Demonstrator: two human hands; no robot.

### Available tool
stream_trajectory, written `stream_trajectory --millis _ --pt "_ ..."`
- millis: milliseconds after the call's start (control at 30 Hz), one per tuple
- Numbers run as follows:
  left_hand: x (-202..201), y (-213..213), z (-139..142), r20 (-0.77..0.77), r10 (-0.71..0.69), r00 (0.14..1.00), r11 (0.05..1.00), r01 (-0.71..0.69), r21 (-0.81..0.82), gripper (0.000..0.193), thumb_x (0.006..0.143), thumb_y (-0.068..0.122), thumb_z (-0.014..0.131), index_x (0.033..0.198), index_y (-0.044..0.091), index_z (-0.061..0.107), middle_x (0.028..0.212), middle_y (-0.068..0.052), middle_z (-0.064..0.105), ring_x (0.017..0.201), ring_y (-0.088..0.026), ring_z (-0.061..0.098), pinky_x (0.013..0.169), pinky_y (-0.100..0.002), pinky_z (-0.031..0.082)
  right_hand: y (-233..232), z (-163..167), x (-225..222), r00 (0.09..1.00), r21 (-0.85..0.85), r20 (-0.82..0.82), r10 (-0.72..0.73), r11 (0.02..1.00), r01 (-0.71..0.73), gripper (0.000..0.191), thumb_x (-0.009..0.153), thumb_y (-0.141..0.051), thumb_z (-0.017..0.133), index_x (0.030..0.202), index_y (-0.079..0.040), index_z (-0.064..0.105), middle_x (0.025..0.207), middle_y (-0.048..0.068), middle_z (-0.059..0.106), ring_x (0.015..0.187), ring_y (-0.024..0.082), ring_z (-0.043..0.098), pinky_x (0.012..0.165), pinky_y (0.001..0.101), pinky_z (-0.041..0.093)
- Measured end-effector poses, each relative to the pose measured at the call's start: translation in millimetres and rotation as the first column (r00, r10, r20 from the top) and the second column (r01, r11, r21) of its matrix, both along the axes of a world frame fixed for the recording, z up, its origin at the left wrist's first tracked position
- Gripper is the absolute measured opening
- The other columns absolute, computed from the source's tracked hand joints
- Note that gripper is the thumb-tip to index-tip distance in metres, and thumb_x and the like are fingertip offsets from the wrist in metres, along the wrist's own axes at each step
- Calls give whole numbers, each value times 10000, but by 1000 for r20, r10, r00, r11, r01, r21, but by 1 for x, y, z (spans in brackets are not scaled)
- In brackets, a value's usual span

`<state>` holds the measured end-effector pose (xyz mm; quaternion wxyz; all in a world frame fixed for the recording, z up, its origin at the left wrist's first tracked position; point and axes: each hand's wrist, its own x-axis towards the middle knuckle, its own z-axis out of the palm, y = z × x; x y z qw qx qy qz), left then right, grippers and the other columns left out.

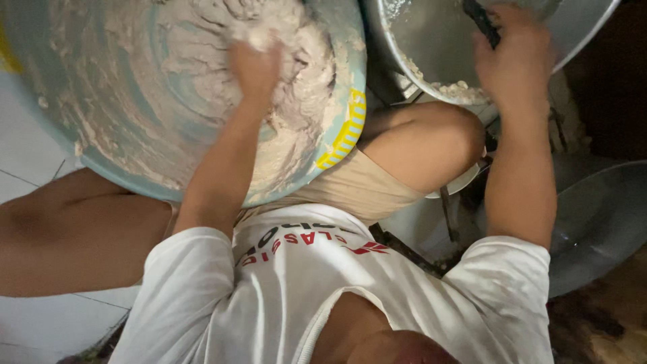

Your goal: The person scoops dough from a large blue basin into a metal bowl using a white plastic scoop. They repeatedly dip the scoop into the dough, lift it, and deposit the contents into the adjacent bowl.

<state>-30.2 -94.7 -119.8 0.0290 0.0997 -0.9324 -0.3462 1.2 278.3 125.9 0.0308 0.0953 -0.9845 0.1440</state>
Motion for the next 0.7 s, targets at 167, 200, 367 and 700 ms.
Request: stream_trajectory --millis 167,200,367,700 --pt "21 54 56 -170 -290 942 930 319 181 321 809 264 837 923 2 692 905 -229 699 883 -436 647 809 -521 520 -6 11 12 989 -254 53 -139 956 148 285 1043 78 621 1312 -15 601 1125 154 693 977 289 717 865 363 580" --pt "21 59 70 -263 -315 912 891 379 248 236 849 204 813 955 25 702 931 -194 719 908 -416 662 819 -503 537 -10 10 19 961 -401 153 -229 875 272 254 1081 70 598 1323 -7 579 1086 139 668 897 238 698 818 329 580" --pt "14 75 131 -332 -366 869 767 484 421 199 843 155 840 892 46 681 808 -135 725 723 -372 694 667 -444 562 -44 20 48 789 -611 612 -59 598 519 258 1128 -30 628 1371 -15 543 1072 79 702 796 102 645 661 263 516" --pt "14 84 134 -36 -443 896 875 440 199 241 704 233 838 750 31 714 758 -186 706 734 -410 703 673 -472 570 -94 43 40 801 -612 572 175 742 275 366 1065 -62 613 1425 -31 556 1062 83 734 967 106 720 775 263 569"
